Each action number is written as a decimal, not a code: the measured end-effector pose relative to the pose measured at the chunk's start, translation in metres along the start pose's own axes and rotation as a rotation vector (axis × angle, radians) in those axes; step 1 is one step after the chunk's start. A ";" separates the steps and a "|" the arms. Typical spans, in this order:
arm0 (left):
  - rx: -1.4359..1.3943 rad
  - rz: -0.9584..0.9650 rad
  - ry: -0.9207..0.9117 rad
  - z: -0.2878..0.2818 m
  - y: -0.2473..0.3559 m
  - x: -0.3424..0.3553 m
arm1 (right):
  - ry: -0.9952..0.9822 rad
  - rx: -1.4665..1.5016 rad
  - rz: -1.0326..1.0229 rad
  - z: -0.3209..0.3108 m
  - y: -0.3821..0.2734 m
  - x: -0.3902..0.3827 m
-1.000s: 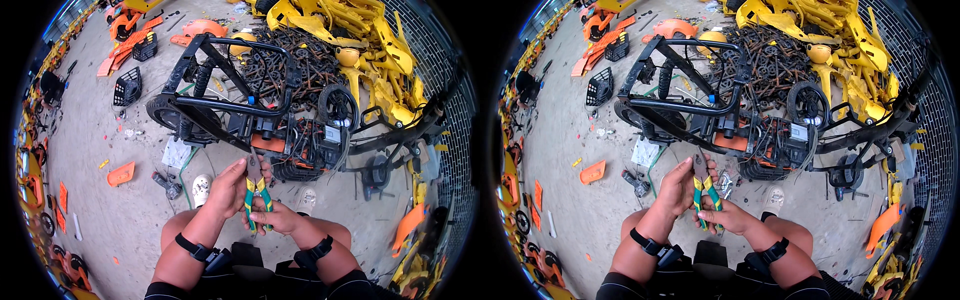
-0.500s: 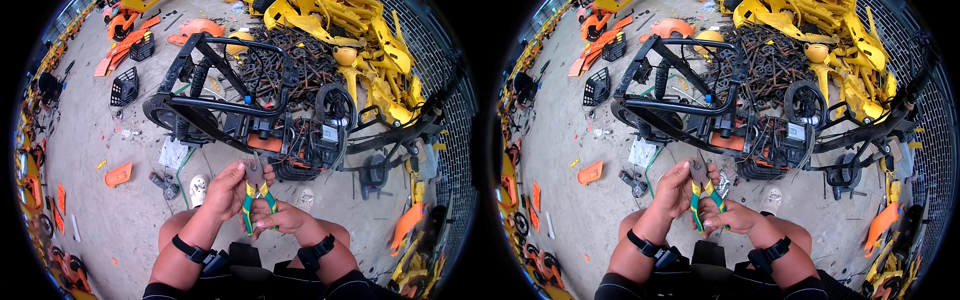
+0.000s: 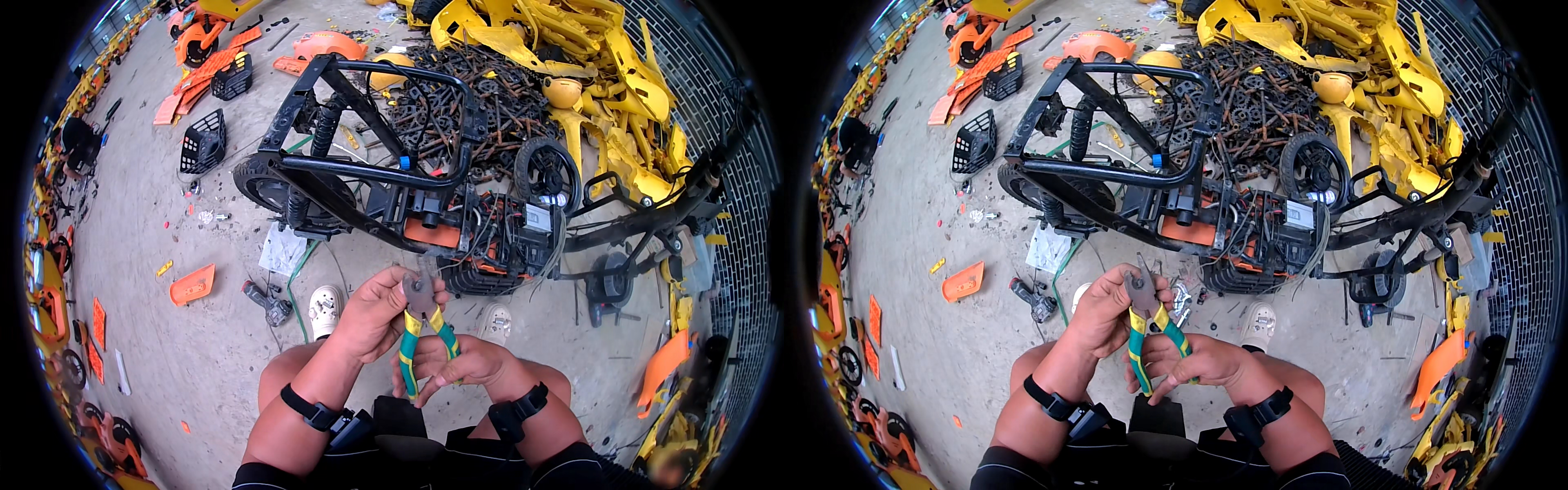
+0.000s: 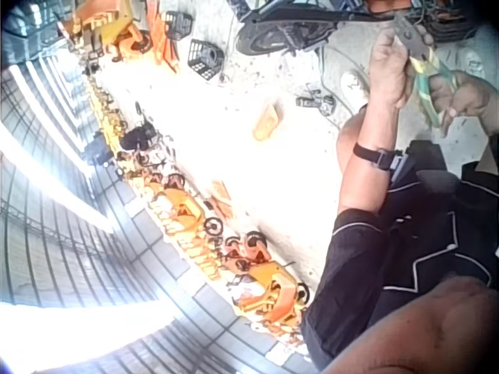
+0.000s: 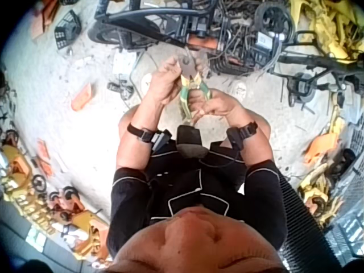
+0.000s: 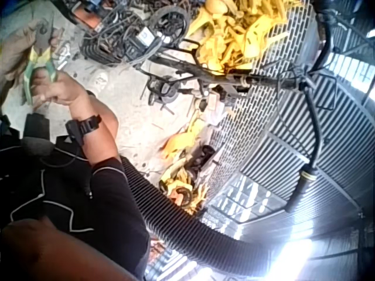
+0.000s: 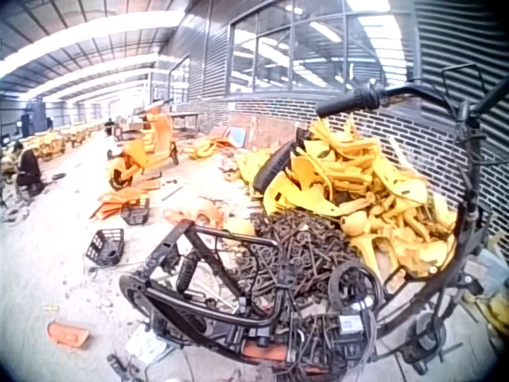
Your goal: The person uses pliers to strip insulation and twist electrical wires while connecting them to a motorcycle frame.
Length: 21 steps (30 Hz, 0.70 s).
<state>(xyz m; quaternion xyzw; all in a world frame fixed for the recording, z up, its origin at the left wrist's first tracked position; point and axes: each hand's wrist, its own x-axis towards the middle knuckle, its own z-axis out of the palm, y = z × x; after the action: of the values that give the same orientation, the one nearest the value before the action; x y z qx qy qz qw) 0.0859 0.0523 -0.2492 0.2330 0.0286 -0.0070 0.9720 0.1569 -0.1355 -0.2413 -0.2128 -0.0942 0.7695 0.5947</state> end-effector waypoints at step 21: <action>0.323 0.149 0.327 0.006 0.008 0.004 | -0.101 -0.011 -0.060 -0.006 0.004 -0.001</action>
<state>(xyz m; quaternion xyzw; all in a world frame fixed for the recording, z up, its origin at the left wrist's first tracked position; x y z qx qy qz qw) 0.0900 0.0568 -0.2410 0.3851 0.1667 0.0978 0.9024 0.1565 -0.1381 -0.2478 -0.1742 -0.1345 0.7604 0.6110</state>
